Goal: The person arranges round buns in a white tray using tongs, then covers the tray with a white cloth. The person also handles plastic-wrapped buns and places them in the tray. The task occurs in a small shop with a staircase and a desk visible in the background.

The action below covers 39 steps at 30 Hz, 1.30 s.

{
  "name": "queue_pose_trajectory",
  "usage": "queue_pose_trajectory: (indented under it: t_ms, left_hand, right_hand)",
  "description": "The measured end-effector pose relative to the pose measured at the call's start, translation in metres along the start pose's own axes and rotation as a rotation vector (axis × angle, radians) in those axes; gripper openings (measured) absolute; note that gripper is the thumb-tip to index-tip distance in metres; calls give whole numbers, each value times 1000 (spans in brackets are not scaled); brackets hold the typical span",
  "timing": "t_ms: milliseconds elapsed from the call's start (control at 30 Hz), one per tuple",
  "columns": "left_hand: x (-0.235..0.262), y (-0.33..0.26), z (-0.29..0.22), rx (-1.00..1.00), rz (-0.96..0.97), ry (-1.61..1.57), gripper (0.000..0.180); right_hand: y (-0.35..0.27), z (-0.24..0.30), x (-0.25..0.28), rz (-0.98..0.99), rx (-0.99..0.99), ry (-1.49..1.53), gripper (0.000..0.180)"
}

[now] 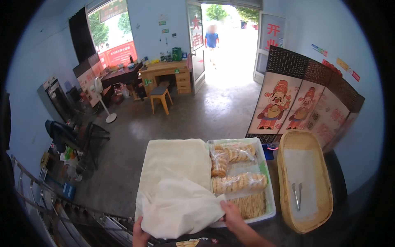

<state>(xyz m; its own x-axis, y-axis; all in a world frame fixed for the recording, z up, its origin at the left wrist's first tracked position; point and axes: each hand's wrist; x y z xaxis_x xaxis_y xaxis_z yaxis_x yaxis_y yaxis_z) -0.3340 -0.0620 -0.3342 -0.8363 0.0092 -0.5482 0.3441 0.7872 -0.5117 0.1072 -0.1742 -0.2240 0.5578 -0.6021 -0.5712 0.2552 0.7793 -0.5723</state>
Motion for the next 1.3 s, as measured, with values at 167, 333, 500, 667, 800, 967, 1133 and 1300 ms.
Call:
queue_pose_trajectory:
  t_ms: [167,333,500,667,800,967,1133,1300]
  left_hand:
    - [-32,-5,21,130,-72,64,62]
    - [-48,6,-45,13,116,138,66]
    - [-148,44,-180,-343,227,-11,62]
    - [-205,30,-264,-664,402,83,66]
    - [-194,18,-249,-735,266,105,67]
    - [-89,56,-132,-278,-63,-4,53]
    - [32,67,2,-16,-455,312,47]
    - [49,61,18,-225,-629,730,48]
  right_hand:
    - [21,-63,46,-157,150,10,37]
    - [75,-15,48,-115,428,-116,37]
    - [107,117,-80,135,669,-148,37]
    - [43,216,-188,618,791,50,51]
    - [53,208,-161,593,722,-104,70]
    - [118,110,-82,322,228,-78,57]
    - [167,7,13,98,68,-226,46]
    - [167,-22,66,66,162,-322,46]
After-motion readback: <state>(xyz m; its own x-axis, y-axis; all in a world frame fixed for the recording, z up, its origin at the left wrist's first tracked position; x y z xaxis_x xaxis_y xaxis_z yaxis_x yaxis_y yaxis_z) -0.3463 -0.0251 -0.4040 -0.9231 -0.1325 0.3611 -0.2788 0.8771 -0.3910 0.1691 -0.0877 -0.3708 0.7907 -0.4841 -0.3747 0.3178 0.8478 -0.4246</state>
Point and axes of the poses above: each hand's wrist, its own y-axis towards the middle knuckle, its own x-axis out of the back of the hand, z = x × y, and after that the axes turned 15 degrees about y, right-handed
